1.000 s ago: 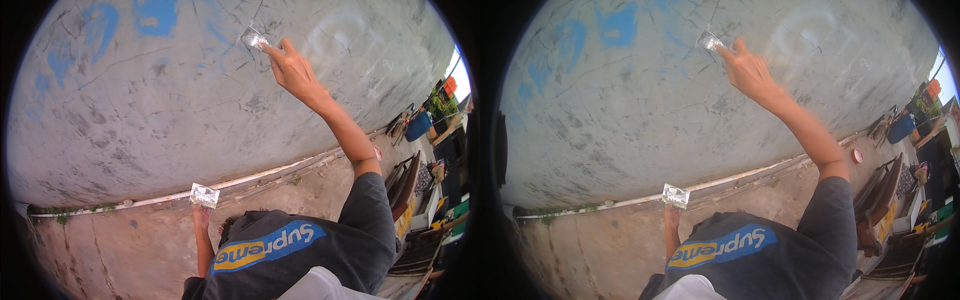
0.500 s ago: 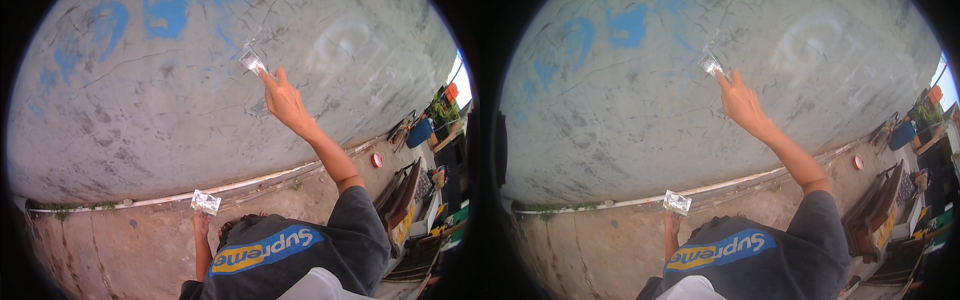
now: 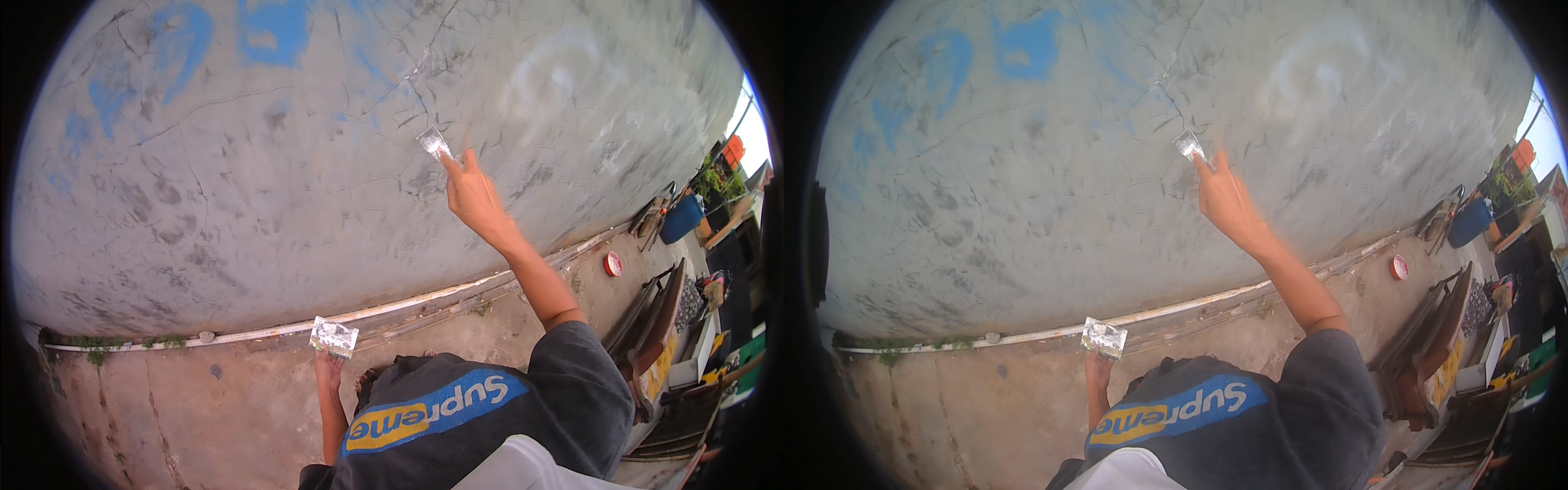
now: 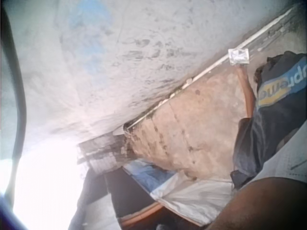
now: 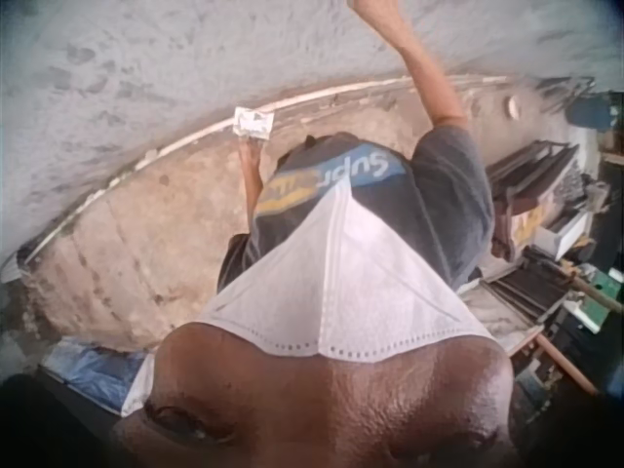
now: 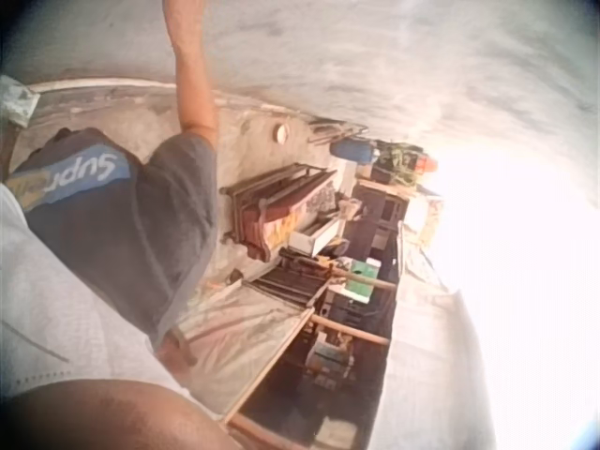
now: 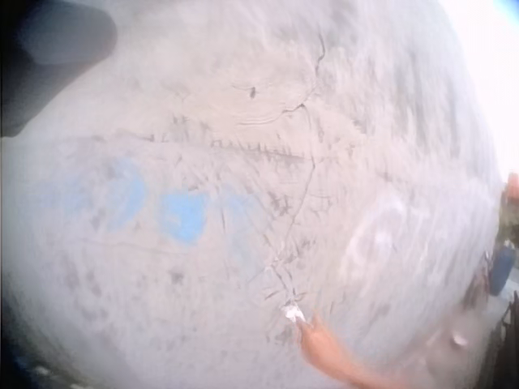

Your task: The person uses a putty knife to apply a white compound from a small container onto a cracked concrete wall, smoothing it into the surface. The person repeatedly scoops compound and spreads it over cracks and blue graffiti marks.

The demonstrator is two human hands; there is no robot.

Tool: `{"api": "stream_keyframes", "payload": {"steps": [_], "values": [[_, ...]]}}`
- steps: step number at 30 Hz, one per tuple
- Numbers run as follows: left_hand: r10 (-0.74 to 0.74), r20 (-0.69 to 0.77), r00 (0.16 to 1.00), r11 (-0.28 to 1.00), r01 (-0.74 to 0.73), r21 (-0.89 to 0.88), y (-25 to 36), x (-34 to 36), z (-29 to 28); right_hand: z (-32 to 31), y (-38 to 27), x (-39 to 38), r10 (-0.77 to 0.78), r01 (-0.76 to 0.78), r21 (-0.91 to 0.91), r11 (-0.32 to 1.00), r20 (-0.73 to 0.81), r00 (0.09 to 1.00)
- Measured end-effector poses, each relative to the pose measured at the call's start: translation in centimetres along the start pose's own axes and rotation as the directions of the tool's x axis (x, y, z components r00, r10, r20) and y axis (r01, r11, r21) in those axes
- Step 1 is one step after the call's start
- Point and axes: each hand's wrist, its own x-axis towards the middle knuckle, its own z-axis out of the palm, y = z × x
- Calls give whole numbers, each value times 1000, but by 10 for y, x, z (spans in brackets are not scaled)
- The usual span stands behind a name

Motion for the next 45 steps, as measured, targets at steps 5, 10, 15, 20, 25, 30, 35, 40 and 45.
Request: {"api": "stream_keyframes", "payload": {"steps": [5, 10, 15, 20, 25, 30, 35, 40, 45], "values": [[-48, -32, 998, 997, 50, 60, -2, 1, -13, -45, 4, 23, -100, 101, 15, 995, -42, 994], [-53, -21, 998, 997, 54, 48, -5, 21, -24, -93, 34, 87, -486, 419, -378, 825, -98, 869], [2, -48, 999, 1000, -1, 13, -3, 18, -10, -95, 71, 129, -637, 540, -437, 720, -107, 763], [-22, -58, 998, 1000, 23, 11, -13, 7, 13, -76, 90, 142, -614, 533, -331, 778, -221, 758], [-41, -74, 996, 996, 47, 81, -27, -10, 13, -64, 91, 144, -550, 480, -308, 822, -207, 809], [32, -103, 994, 999, -29, 28, -19, -21, 30, -86, 86, 101, -433, 371, -331, 868, -136, 891], [33, -82, 996, 999, -32, 20, -17, -25, 19, -126, 30, 100, -344, 295, -406, 865, -51, 938], [18, -8, 1000, 998, -17, 67, -14, -15, 17, -115, 3, 125, -454, 381, -464, 800, -51, 890], [-4, -70, 998, 999, 6, 40, -13, -6, 28, -110, 18, 118, -385, 327, -531, 782, 1, 923]]}}
